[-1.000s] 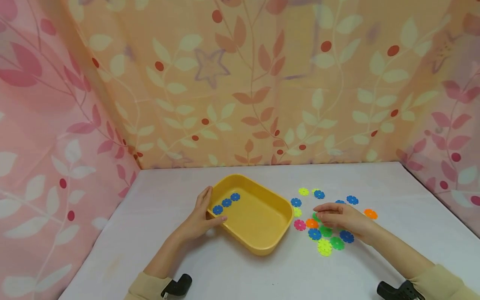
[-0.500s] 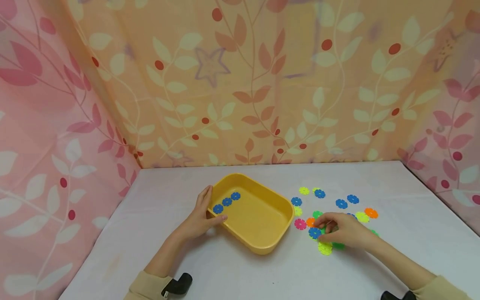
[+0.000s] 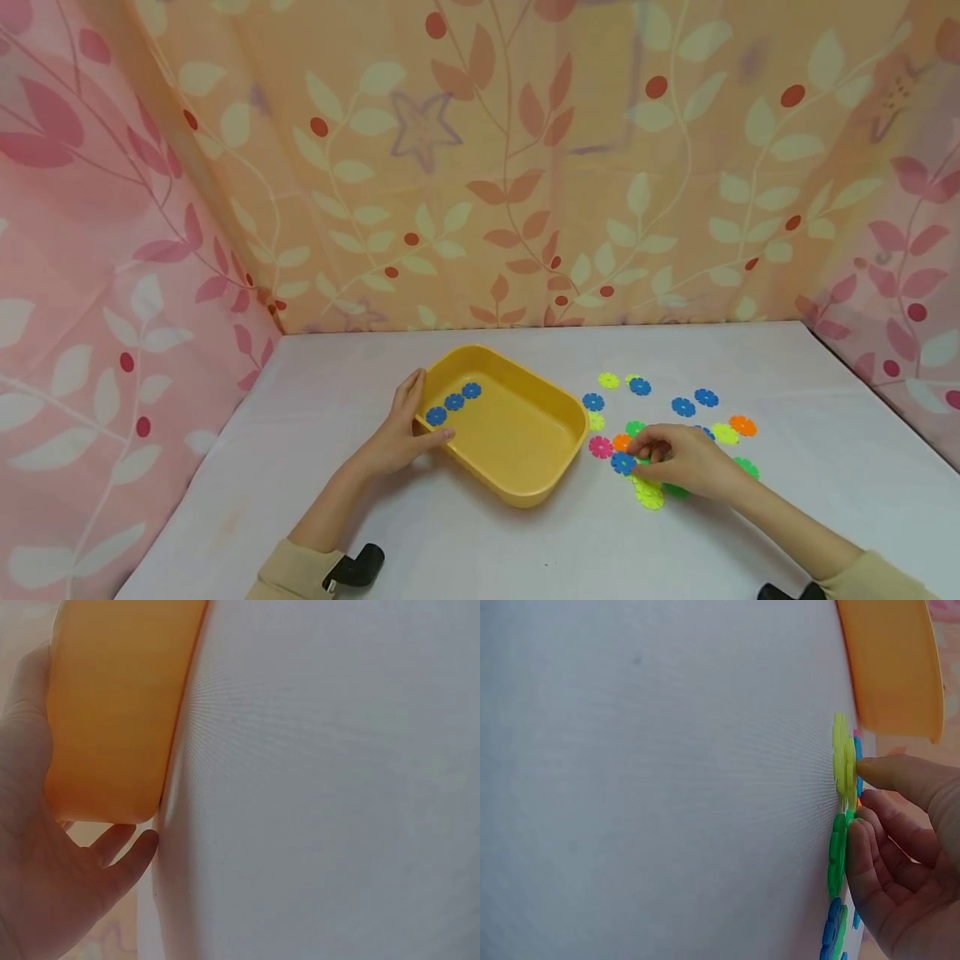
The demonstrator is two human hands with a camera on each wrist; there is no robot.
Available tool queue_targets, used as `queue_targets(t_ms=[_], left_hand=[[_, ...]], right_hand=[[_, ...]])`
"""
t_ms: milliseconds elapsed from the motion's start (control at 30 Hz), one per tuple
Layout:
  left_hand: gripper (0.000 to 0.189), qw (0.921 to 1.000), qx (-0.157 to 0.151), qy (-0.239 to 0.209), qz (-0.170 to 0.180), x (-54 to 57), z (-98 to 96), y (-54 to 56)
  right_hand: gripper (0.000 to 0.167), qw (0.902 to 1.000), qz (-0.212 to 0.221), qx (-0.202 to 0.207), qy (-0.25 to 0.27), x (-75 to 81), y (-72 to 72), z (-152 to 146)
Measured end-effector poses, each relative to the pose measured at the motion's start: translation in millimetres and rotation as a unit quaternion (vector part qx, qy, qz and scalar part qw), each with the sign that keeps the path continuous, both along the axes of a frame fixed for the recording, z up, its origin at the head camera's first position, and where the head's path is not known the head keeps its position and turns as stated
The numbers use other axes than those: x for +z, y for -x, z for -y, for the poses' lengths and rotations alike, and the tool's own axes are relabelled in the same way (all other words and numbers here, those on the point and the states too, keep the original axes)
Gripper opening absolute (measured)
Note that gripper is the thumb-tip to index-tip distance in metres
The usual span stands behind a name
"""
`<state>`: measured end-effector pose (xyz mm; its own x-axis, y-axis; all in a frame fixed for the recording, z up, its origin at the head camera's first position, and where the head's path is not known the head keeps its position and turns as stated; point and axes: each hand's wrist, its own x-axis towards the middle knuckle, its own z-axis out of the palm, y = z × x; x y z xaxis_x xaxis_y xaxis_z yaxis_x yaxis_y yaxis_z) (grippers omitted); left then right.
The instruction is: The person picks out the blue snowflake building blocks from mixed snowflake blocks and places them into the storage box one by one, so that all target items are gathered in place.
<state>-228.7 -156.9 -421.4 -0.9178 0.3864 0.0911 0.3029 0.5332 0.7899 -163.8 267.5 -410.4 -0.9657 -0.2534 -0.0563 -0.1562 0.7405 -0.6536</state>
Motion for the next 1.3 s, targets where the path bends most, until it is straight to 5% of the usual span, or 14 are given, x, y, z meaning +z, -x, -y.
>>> queue_targets(t_ms=[1300], left_hand=[[0.11,1.0,0.001,-0.003,-0.001,1.6,-0.7,0.3]], right_hand=[[0.02,0.9968,-0.065,0.023,-0.04,-0.1,-0.1,4.8]])
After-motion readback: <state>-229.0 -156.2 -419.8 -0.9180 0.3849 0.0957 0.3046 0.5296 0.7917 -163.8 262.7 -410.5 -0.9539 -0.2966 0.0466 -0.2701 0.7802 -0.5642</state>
